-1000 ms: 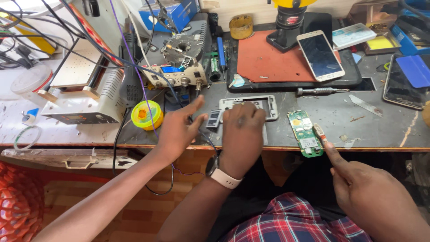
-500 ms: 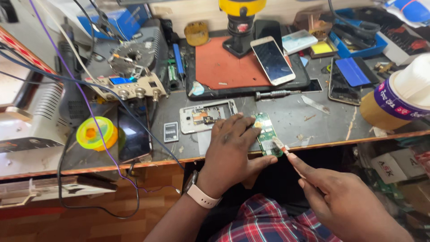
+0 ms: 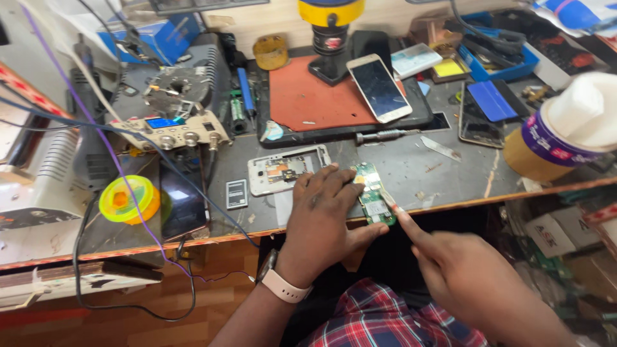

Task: The person holds a hot air gun over a disassembled smartphone motherboard on the workbench, then uses a small brush to scrub the board and its components, repositioning and turning the board while brushing different areas.

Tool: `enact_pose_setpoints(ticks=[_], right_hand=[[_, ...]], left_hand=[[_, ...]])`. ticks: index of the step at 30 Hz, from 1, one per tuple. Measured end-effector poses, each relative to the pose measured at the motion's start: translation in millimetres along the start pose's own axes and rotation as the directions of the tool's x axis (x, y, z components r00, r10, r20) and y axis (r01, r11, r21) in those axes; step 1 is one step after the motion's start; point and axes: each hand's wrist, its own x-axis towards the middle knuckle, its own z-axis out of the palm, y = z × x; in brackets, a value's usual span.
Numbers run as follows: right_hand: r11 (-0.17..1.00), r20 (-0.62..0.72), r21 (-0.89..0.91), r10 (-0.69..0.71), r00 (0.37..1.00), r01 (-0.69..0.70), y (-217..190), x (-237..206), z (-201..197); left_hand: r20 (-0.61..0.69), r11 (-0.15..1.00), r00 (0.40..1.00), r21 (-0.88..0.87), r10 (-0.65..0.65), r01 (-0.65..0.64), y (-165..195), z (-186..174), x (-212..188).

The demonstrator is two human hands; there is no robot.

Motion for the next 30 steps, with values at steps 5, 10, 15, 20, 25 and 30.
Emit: enact_pose_setpoints(ticks=[5,10,15,20,25,30], right_hand=[[0.995,-0.022,-0.074,-0.064,0.998,0.062,-3,5,-1],[0.999,0.027,-0.026,-0.03,0.999,0.031,-1,-2,-2],[0.982,-0.11,-0.048,-0.186,0.976,0.182,2,13,2],[0.986,0.048,-0.147,-0.076,0.996,0.083,8,-2,0],[0.99,-0.045,-0.088,-0.115,0.992,0.111,0,7,1],[0.993,-0.077,-0.018,-0.116,0.99,0.115,-3,12,-3]], left_hand=[[-0.011,1.0,1.0,0.019,-0.004,0.005,1,1,-1],[-0.029,0.999,1.0,0.033,-0.004,0.005,-2,2,-2],[-0.044,0.999,0.999,0.04,0.007,-0.005,-1,5,-3],[-0.07,1.0,0.997,0.026,-0.011,0.013,-1,2,-2],[-0.029,1.0,0.999,0.021,-0.021,0.021,0,4,-3],[-0.043,1.0,0.999,-0.002,0.028,-0.028,-3,0,-3]])
